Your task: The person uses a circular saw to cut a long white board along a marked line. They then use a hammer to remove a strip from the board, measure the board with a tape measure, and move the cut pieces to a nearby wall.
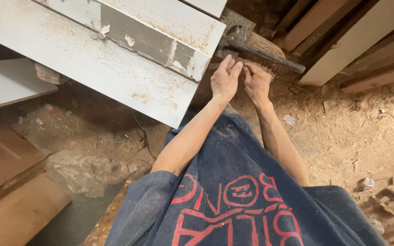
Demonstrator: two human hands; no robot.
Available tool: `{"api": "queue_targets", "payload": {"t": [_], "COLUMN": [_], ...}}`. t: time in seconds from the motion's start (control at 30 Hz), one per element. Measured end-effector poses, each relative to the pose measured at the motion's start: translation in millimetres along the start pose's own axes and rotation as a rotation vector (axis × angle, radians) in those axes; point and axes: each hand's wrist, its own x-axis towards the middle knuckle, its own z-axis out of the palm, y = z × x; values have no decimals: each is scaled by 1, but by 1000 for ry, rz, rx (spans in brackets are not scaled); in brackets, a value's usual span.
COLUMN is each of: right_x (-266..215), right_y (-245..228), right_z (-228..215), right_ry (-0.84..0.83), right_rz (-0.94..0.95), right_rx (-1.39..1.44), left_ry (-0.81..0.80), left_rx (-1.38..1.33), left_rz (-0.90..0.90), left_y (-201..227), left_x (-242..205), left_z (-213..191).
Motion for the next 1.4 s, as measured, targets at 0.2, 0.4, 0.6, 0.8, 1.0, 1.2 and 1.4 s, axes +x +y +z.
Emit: {"api": "queue_targets", "payload": {"t": [0.2, 0.4, 0.6, 0.8, 1.0, 1.2, 1.4], "right_x": [22, -13, 24, 50, 63, 28, -27], "right_y": [2, -71, -110, -124, -170, -212, -238], "right_z": [8, 21, 72, 79, 53, 39, 34], "right_ry": [-44, -139, -397, -568, -552, -813, -807], "right_rz": [136, -232, -532, -340, -406, -211, -379], "right_rx": [-578, -352, -527, -589, -644, -659, -273], "left_ry": [-58, 255, 520, 583, 501, 121, 149], "left_rx": [-74, -169, -213, -296, -408, -1272, -1433], "left_rz": [-15, -106, -126, -161, -217, 34, 24], "left_y": [-13, -42, -78, -93, -82, -37, -15], "left_x": [-18, -35, -21, -25, -24, -15, -50], "left_z": [-49, -101, -114, -118, -130, -161, -205]}}
